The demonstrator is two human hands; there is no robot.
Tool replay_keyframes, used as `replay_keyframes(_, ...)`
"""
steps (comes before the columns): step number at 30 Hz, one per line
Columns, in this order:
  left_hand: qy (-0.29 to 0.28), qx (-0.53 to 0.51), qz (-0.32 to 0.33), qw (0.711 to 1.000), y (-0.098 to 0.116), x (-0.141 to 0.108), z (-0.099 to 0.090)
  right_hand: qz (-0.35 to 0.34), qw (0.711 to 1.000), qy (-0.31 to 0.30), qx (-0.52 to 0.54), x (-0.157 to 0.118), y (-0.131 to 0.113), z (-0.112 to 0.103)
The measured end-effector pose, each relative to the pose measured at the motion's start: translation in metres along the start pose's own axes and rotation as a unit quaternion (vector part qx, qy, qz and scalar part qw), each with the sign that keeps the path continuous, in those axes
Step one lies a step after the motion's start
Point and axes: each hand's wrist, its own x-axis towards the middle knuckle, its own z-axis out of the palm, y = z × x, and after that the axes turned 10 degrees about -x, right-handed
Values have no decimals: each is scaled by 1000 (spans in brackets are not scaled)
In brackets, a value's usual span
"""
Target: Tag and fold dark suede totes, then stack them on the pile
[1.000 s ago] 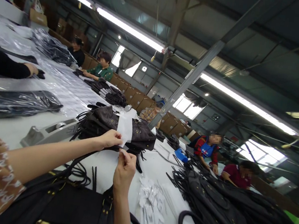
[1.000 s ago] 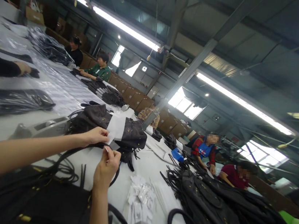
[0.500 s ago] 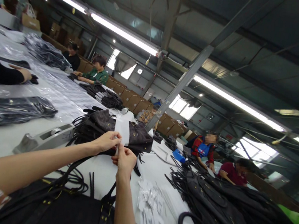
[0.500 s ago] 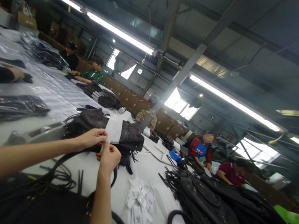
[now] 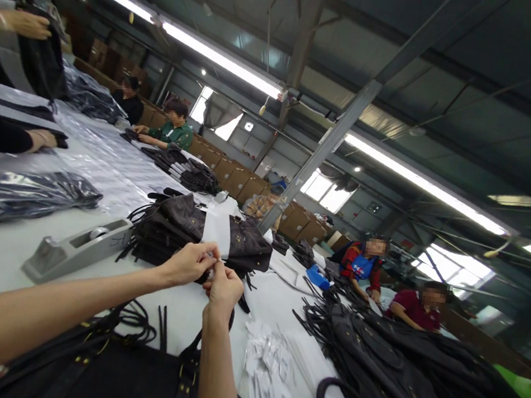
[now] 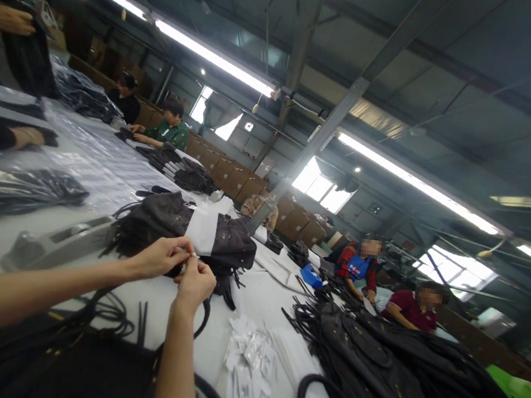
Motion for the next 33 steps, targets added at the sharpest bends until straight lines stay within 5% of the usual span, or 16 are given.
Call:
replay_keyframes(2, 3, -3, 5, 1000, 2, 0, 0, 18, 998, 16, 55, -3, -3, 1)
replay_keyframes(5, 2, -34, 7, 999, 2, 2, -1, 50, 984, -45, 164, -10, -8, -4)
replay_keyframes(9, -18, -92, -2, 996, 0, 0, -1, 42, 978, -85, 188, -16, -8, -11)
replay_keyframes(14, 14, -85, -33, 996, 7, 4, 2, 3, 990, -47, 136, -13, -6, -12)
replay_keyframes(20, -8, -157, -232, 960, 23, 24, -4, -57, 997, -40, 29, -13, -11, -12)
replay_keyframes(23, -20, -155, -233, 960, 26, 26, -8, -134, 989, -1, -60, -14, -14, -18)
replay_keyframes(27, -27, -135, -230, 964, 27, 26, -9, -300, 936, 31, -181, -7, -18, -28)
replay_keyframes(33, 12, -38, -138, 990, 27, 41, -4, -337, 915, 11, -222, 3, -8, -32)
